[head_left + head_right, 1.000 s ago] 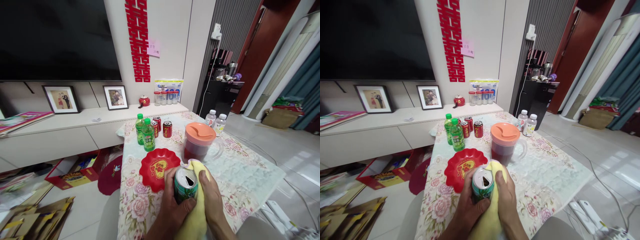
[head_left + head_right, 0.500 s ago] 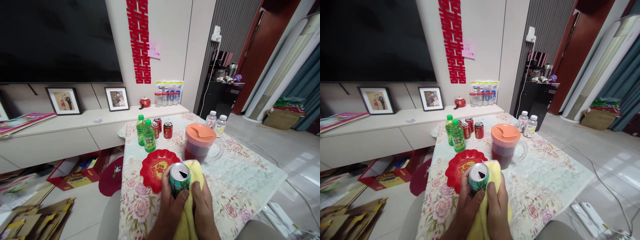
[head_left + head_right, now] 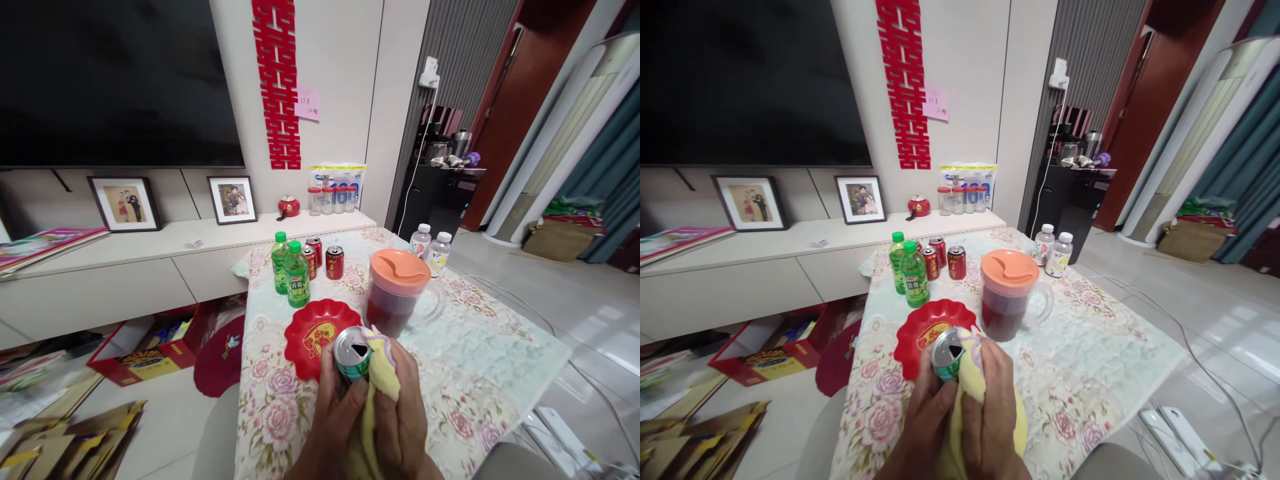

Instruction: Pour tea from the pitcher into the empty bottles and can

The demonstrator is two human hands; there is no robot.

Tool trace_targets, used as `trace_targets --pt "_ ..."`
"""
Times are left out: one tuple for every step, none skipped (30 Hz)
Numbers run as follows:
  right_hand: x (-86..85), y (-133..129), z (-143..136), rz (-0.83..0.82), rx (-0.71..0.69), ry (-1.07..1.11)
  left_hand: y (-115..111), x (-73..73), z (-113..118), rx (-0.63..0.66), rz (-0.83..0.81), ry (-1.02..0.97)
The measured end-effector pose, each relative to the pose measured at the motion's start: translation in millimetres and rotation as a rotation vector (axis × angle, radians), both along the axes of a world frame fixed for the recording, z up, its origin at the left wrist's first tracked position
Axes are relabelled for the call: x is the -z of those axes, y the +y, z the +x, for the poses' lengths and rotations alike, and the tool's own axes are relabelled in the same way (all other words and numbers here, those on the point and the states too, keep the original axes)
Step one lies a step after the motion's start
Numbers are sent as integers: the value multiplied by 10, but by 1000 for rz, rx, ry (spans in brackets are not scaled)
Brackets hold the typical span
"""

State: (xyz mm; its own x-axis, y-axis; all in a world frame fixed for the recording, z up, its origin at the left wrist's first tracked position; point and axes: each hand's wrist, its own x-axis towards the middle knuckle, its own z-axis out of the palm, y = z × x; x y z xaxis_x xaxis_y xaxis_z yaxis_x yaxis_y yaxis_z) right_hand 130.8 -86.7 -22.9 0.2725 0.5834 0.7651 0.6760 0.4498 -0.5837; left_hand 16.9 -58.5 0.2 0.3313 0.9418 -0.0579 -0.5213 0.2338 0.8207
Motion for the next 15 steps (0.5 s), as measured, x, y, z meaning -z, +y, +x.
trace_targets --pt "5 4 19 -14 2 61 -4 -7 -3 33 15 -5" --pt "6 4 22 -34 -4 138 -5 -11 -4 56 41 -4" --pt "-2 2 12 -60 -6 229 -4 -11 -2 60 82 1" --pt "-22 0 -5 -93 -6 330 0 -4 4 59 126 -1" --pt "-55 -1 -23 -130 -3 433 6 10 13 58 166 -12" --pt "-100 2 -38 -171 -3 532 13 29 24 61 203 -24" --pt "-154 10 -43 -211 -4 625 20 51 35 67 241 -30" --pt "-209 24 -38 -256 -4 711 27 74 45 71 282 -26" --pt "-260 42 -20 -305 2 792 33 95 53 75 323 -8" --pt "-298 64 7 -354 17 865 38 112 58 77 362 26" --pt "-321 88 39 -398 40 926 42 126 61 74 401 67" --pt "-326 113 73 -437 62 977 46 137 62 63 442 109" --pt "-318 136 101 -467 73 1017 49 147 62 38 486 141" --pt "-300 157 119 -490 65 1042 51 157 61 2 532 163" --pt "-278 174 126 -505 40 1052 53 168 59 -29 572 180"
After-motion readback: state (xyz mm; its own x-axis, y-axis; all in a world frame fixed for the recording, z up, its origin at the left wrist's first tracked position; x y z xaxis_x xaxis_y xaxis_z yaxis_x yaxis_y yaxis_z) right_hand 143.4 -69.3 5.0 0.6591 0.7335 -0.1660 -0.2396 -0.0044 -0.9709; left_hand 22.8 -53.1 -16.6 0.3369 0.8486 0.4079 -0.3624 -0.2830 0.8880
